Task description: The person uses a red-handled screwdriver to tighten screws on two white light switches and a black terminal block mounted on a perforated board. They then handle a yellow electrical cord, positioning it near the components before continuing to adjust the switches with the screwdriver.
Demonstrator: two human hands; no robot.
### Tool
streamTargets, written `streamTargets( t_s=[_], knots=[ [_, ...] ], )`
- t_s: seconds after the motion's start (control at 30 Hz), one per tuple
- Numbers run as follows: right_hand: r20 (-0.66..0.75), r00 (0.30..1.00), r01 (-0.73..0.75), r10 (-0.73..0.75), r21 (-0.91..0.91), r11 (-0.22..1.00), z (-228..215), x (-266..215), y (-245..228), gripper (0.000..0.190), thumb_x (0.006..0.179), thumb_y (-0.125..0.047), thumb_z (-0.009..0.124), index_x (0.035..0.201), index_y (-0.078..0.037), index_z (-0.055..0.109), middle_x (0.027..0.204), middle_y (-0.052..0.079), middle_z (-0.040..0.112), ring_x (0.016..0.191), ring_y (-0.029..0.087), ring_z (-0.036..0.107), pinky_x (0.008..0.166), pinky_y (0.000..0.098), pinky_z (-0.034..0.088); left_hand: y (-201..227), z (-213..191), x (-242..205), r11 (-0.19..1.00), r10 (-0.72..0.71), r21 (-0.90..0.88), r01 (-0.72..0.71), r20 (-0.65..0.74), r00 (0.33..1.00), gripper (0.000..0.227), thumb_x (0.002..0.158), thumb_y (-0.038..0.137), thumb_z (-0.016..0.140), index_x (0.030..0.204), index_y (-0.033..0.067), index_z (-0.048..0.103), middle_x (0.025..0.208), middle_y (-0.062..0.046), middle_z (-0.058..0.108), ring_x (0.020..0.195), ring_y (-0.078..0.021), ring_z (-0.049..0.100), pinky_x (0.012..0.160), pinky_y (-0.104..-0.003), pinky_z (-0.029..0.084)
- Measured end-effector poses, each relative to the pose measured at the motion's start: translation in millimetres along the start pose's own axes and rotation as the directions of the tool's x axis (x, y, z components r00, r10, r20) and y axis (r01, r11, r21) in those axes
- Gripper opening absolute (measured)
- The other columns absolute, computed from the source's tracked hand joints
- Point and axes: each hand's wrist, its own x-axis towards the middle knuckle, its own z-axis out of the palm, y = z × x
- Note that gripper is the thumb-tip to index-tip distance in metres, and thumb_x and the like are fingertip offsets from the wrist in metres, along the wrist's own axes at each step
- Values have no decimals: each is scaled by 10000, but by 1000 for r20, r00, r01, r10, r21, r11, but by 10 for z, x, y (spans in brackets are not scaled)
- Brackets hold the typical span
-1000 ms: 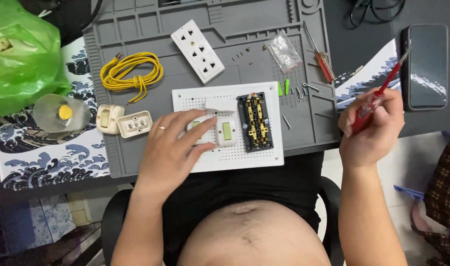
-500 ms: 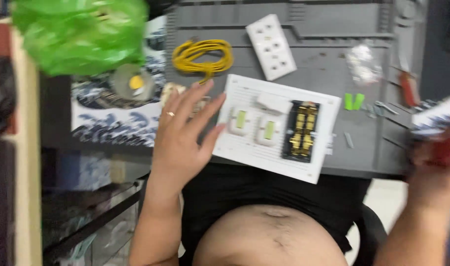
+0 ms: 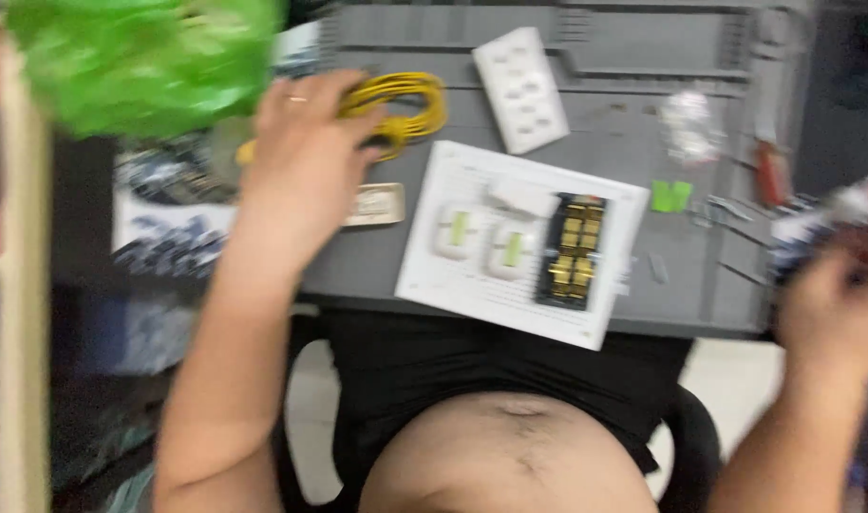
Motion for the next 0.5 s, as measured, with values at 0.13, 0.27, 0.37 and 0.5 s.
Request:
streamTargets(
  t_s=[0.13,0.27,0.37,0.5],
  knots=[
    [-247,909,370,-335,112,922,-470,229,-651,416,1051,131,724,1452,54,800,1349,282,724,1197,475,697,1015,548,507,-18,90,144,996,17,92,-14,-27,999,256,902,224,828,1152,170,853,1395,-98,685,1242,-413,604,1044,-557,394],
    [-242,910,383,-338,175,907,-556,284,-865,323,1063,41,695,1375,23,778,1380,190,781,1155,357,728,1019,447,463,307,-148,59,988,12,152,14,-163,986,184,1058,204,820,1182,74,859,1420,-111,693,1269,-364,595,1115,-548,402],
    [-299,897,390,-325,188,901,-494,239,-688,267,1109,29,767,1375,51,753,1446,289,704,1281,480,683,1093,554,490,714,-151,17,921,-50,-386,-47,-238,970,167,970,-55,701,1124,-1,740,1177,-161,768,1110,-373,665,1017,-497,441],
    [-384,896,362,-222,346,866,-839,29,-1200,217,1137,110,657,1340,158,716,1336,311,527,1276,472,535,1163,571,437,1207,13,-153,711,-251,-686,155,-42,967,182,984,78,724,1157,104,771,1036,-59,749,975,-214,699,936,-348,484]
  ],
)
